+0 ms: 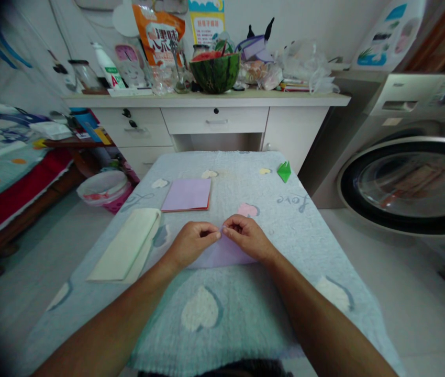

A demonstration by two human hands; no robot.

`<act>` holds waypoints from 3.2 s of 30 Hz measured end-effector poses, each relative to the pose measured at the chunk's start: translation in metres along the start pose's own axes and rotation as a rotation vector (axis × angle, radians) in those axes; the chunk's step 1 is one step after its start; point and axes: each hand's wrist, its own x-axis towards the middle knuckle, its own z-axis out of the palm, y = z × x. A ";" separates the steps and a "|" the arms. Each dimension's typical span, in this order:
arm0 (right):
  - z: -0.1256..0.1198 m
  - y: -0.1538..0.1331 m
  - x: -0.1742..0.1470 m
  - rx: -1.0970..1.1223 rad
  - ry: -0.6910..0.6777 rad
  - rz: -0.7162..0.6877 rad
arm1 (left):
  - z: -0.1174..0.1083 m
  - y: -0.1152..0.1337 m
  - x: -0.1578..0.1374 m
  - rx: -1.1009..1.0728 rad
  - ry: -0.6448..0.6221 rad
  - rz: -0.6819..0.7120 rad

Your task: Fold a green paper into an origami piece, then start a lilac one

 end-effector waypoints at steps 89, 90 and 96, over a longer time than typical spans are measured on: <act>0.056 -0.023 -0.020 -1.240 -0.113 0.094 | -0.009 -0.028 -0.053 0.920 -0.009 0.009; 0.058 -0.024 -0.020 -1.238 -0.098 0.107 | -0.010 -0.031 -0.056 0.920 0.004 -0.016; 0.067 -0.024 -0.018 -1.238 -0.027 0.144 | -0.021 -0.041 -0.068 0.916 0.074 -0.163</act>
